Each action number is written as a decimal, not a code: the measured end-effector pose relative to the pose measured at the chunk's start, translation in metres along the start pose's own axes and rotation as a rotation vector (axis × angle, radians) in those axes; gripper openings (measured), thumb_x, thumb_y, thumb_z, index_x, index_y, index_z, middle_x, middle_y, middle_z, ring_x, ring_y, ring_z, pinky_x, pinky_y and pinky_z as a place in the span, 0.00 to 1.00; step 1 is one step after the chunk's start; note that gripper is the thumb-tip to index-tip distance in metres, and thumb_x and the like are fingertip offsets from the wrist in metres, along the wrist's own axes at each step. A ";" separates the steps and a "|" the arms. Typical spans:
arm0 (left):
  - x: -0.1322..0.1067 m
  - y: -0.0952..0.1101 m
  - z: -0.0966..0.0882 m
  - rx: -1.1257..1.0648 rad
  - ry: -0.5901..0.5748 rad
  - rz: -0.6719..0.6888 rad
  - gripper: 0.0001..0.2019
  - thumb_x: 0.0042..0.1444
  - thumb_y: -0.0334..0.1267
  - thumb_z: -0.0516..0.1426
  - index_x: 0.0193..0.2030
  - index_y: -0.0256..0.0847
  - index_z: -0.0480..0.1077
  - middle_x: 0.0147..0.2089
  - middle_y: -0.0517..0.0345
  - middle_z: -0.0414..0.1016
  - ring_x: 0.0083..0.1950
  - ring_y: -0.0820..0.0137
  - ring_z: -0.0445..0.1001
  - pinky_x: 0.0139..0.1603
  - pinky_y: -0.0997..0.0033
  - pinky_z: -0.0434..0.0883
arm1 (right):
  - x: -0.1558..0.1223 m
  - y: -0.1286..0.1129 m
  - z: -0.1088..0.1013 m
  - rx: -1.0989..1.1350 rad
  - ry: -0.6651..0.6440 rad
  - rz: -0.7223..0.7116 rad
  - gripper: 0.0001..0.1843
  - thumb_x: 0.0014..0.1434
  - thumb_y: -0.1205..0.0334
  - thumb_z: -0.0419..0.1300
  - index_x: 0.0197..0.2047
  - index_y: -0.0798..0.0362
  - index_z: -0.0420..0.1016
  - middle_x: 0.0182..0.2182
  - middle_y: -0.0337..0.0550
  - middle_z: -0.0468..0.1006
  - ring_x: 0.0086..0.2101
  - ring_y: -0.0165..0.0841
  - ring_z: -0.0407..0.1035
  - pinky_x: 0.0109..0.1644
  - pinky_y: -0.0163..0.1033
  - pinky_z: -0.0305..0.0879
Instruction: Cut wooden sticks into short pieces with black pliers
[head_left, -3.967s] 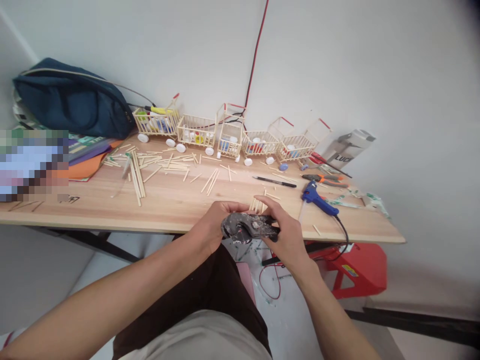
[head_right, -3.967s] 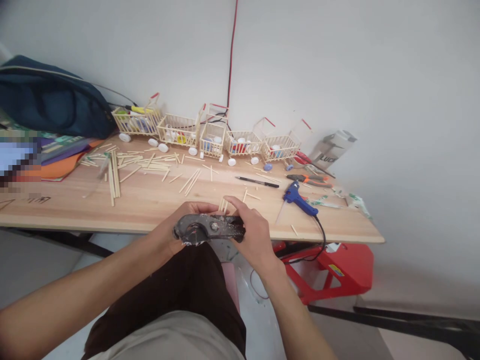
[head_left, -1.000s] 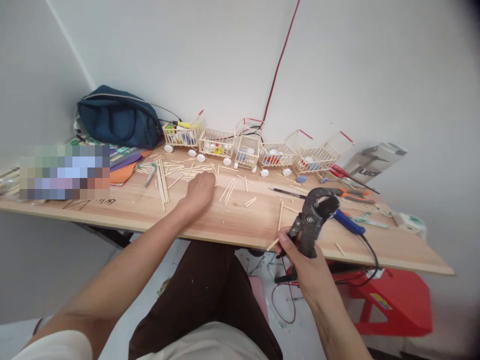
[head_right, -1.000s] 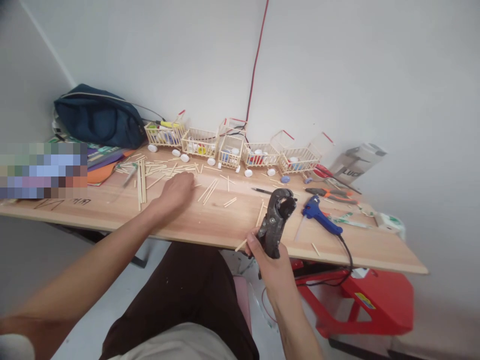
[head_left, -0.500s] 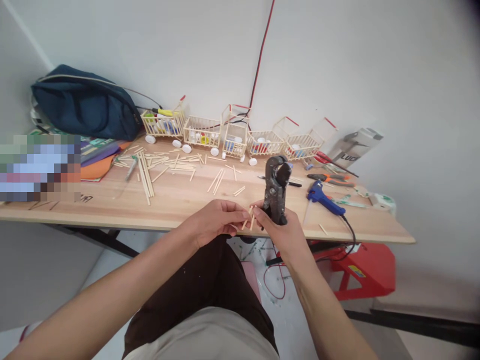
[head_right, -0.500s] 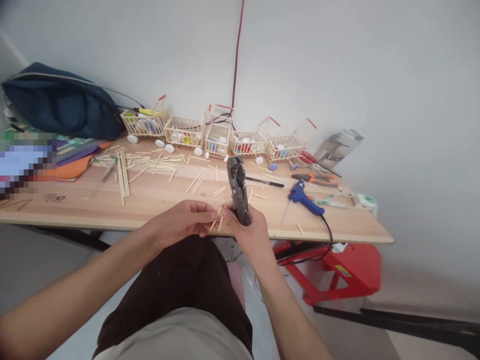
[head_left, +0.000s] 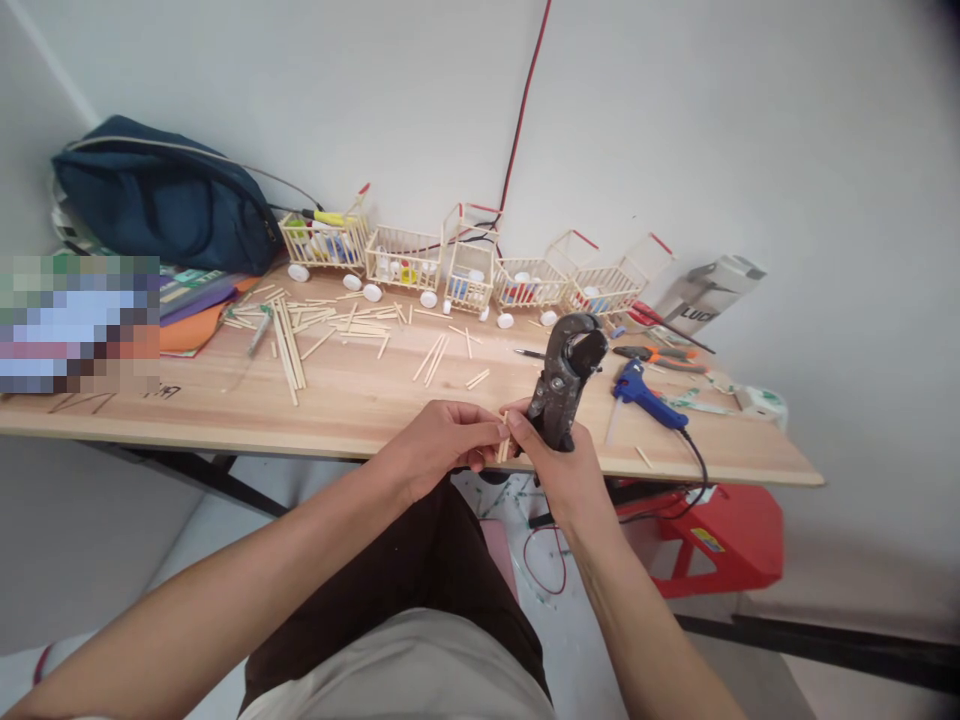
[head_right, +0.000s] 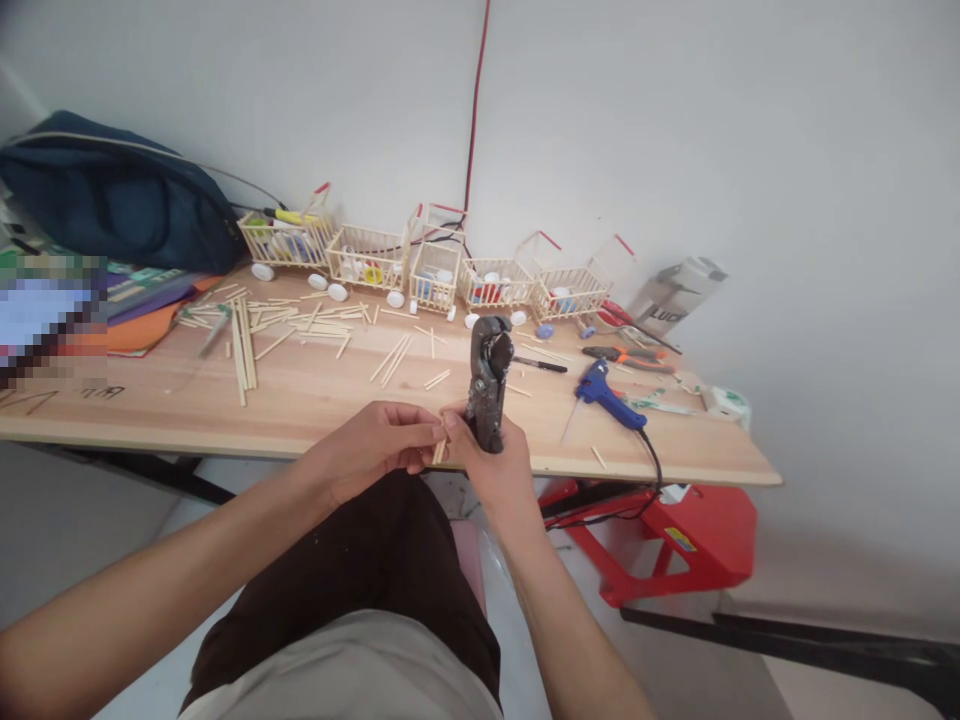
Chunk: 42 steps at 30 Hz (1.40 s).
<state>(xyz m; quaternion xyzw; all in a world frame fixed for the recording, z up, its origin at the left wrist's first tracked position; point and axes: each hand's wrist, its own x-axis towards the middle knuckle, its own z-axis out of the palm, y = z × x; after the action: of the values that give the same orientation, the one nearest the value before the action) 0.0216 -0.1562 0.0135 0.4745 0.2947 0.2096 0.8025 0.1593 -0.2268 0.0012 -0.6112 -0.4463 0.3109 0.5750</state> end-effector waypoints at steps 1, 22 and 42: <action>0.000 0.000 0.000 -0.009 0.005 0.001 0.12 0.41 0.41 0.67 0.25 0.32 0.74 0.22 0.59 0.69 0.22 0.79 0.64 0.27 0.76 0.62 | -0.001 -0.001 -0.002 -0.019 -0.006 -0.005 0.14 0.55 0.51 0.62 0.36 0.55 0.76 0.27 0.40 0.73 0.30 0.32 0.66 0.37 0.38 0.64; 0.001 0.002 0.003 -0.158 -0.026 -0.021 0.12 0.40 0.38 0.68 0.24 0.31 0.73 0.22 0.58 0.70 0.22 0.79 0.67 0.27 0.77 0.65 | -0.004 -0.006 -0.025 -0.287 -0.204 -0.111 0.21 0.48 0.58 0.67 0.48 0.48 0.76 0.31 0.38 0.72 0.31 0.33 0.66 0.36 0.37 0.65; 0.002 0.008 0.002 -0.181 0.096 0.074 0.10 0.41 0.35 0.67 0.24 0.32 0.71 0.22 0.59 0.71 0.23 0.80 0.67 0.29 0.78 0.65 | -0.004 -0.004 -0.024 -0.019 -0.143 0.001 0.19 0.60 0.49 0.58 0.49 0.52 0.75 0.32 0.40 0.74 0.33 0.31 0.67 0.40 0.38 0.65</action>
<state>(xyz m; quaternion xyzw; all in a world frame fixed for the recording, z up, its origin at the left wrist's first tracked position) 0.0241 -0.1525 0.0209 0.3998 0.2950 0.2874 0.8189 0.1779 -0.2409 0.0075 -0.5931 -0.4888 0.3496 0.5357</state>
